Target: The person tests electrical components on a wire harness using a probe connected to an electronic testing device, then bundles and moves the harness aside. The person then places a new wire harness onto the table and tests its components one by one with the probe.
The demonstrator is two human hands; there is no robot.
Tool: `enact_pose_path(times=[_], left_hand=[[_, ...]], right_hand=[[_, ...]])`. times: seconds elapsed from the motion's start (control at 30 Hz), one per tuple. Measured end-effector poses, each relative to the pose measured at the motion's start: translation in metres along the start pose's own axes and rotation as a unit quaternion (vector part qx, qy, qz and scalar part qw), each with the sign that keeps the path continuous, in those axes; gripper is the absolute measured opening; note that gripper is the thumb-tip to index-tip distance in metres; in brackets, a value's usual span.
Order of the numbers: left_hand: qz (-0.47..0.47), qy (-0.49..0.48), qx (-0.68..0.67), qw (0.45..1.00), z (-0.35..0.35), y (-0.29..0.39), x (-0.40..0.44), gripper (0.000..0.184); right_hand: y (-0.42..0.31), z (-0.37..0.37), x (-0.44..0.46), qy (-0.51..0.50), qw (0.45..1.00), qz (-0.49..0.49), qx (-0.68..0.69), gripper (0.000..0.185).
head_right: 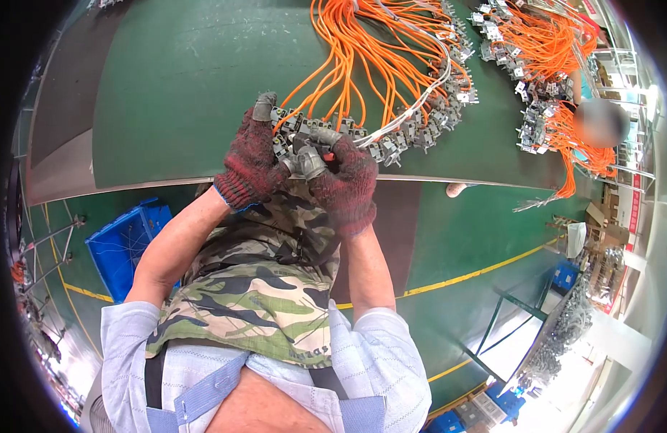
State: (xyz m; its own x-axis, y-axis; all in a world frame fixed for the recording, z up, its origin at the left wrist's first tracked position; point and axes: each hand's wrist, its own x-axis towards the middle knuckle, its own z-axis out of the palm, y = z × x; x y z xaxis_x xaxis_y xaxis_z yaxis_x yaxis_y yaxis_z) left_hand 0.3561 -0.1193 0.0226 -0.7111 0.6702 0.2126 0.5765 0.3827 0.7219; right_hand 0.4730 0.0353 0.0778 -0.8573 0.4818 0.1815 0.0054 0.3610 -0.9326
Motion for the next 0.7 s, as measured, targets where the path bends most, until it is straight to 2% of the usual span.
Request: enact_pose_path(times=[0.07,0.3,0.4,0.47,0.53,0.6,0.67,0.7], left_hand=[[0.000,-0.001,-0.004,1.000,-0.001,0.001,0.000,0.108],[0.001,-0.011,0.001,1.000,-0.003,0.002,0.000,0.111],[0.013,0.000,-0.001,1.000,0.001,-0.003,-0.002,0.112],[0.029,0.005,0.008,1.000,0.005,-0.007,-0.004,0.112],[0.045,0.016,0.023,0.999,0.001,-0.004,0.000,0.112],[-0.038,-0.035,-0.019,0.998,-0.003,0.002,-0.001,0.112],[-0.016,-0.037,0.002,0.999,0.004,-0.004,-0.004,0.113],[-0.003,-0.006,0.047,0.999,0.008,-0.002,-0.006,0.113]], right_hand=[[0.000,-0.002,0.001,-0.037,0.999,0.037,0.007,0.029],[0.002,-0.002,0.003,-0.039,0.998,0.034,0.048,0.030],[-0.004,-0.004,0.008,-0.058,0.996,0.063,0.032,0.028],[-0.008,-0.006,0.011,-0.082,0.994,0.053,-0.046,0.027],[-0.005,-0.007,0.012,-0.083,0.995,0.054,-0.032,0.027],[-0.006,-0.006,0.012,-0.084,0.994,0.067,-0.012,0.026],[-0.018,-0.006,0.013,-0.082,0.994,0.071,-0.018,0.026],[-0.023,-0.006,0.013,-0.078,0.994,0.074,-0.025,0.027]])
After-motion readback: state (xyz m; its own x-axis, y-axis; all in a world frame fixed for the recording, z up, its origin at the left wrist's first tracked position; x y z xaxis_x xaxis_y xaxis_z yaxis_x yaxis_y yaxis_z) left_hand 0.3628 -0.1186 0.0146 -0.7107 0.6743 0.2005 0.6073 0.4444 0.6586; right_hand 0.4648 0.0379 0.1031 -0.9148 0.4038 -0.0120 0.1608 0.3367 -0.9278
